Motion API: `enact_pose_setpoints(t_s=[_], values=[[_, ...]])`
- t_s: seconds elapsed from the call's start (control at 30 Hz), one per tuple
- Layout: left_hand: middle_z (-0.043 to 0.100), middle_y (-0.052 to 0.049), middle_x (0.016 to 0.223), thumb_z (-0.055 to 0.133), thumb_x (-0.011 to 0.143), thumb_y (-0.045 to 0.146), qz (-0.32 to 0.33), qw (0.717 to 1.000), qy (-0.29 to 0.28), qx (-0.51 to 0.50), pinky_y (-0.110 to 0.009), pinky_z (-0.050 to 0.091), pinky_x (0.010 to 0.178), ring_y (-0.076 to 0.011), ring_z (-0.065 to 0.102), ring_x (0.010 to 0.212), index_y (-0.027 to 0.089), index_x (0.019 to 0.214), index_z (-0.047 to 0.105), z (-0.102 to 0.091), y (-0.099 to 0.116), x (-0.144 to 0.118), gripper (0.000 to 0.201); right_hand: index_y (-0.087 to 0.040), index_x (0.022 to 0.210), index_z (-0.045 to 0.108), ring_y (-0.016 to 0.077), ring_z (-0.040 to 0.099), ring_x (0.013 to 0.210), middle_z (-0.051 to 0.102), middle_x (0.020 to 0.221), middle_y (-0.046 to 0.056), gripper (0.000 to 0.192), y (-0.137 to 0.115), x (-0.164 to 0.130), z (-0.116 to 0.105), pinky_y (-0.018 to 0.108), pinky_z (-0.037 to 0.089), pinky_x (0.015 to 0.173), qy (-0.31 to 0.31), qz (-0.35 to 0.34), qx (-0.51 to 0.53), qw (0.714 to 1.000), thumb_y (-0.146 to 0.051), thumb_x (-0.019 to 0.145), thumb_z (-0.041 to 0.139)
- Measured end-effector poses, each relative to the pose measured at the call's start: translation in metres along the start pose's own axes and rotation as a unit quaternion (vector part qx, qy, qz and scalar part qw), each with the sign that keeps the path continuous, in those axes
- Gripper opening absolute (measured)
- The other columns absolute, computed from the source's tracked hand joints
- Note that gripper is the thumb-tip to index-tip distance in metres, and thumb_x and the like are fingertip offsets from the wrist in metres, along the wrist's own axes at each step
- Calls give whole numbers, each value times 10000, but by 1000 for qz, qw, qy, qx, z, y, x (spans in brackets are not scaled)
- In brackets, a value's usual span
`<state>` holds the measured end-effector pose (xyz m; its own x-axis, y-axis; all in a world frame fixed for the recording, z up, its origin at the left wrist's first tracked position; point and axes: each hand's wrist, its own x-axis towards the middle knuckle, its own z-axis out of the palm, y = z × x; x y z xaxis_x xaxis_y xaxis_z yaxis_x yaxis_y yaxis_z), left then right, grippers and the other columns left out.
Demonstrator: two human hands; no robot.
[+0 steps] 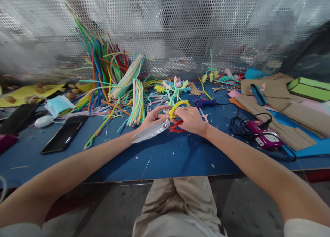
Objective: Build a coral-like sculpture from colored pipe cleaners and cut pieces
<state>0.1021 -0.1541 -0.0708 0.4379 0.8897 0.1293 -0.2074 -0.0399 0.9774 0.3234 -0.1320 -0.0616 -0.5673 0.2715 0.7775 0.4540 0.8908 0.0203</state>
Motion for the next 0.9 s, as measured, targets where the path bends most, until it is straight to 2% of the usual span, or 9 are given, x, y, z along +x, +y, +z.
enact_pose_setpoints(t_s=[0.17,0.33,0.43,0.53,0.63,0.77,0.83,0.9], values=[[772,-33,755,896,800,514,-5,1000,-6,17,-226,497,632,-135,699,636,130,1459,531,0,1,-2,846,-219,918,661,197,785,779,820,872,32,77,-2,2,0,305,552,707,16,-46,-7,999,-225,974,608],[795,-59,808,910,790,484,-2,1000,-10,8,-262,549,716,-164,743,707,128,1431,557,-1,2,-1,814,-227,973,672,196,787,835,826,929,36,62,-5,3,-1,305,557,772,13,-49,7,999,-200,966,617],[813,-78,890,924,763,484,7,1000,3,7,-274,570,757,-182,769,778,138,1393,575,-1,1,-1,799,-223,952,659,198,769,783,811,870,40,30,-4,2,-1,302,533,720,5,-48,22,999,-217,941,632],[812,-74,875,933,748,464,8,1000,22,17,-271,577,764,-190,778,803,130,1361,581,-1,2,0,782,-224,952,633,188,727,702,788,821,32,61,-2,1,-1,296,488,649,-30,-15,52,998,-197,910,597],[793,-42,786,952,715,428,6,999,39,26,-254,565,719,-171,757,738,126,1321,590,1,5,-1,768,-219,995,617,163,658,625,760,801,20,140,-1,1,-4,288,442,611,-53,12,99,994,-158,877,572],[767,-13,722,965,684,406,-1,998,51,38,-222,531,651,-140,718,666,116,1312,588,1,7,-1,788,-221,929,579,133,539,584,685,766,6,85,0,2,-9,278,382,584,-73,43,159,984,-168,864,587],[762,-6,717,957,689,407,-8,998,52,44,-212,511,615,-125,694,625,115,1340,580,0,6,-1,807,-230,848,522,110,435,557,578,705,-30,109,-1,2,-13,266,327,543,-84,79,216,970,-197,850,626],[765,-5,730,949,695,404,-12,997,49,50,-220,514,606,-125,681,604,121,1376,566,-1,4,0,830,-240,776,438,96,313,550,411,649,-67,268,-1,3,-15,256,261,506,-90,139,280,945,-258,831,700]])
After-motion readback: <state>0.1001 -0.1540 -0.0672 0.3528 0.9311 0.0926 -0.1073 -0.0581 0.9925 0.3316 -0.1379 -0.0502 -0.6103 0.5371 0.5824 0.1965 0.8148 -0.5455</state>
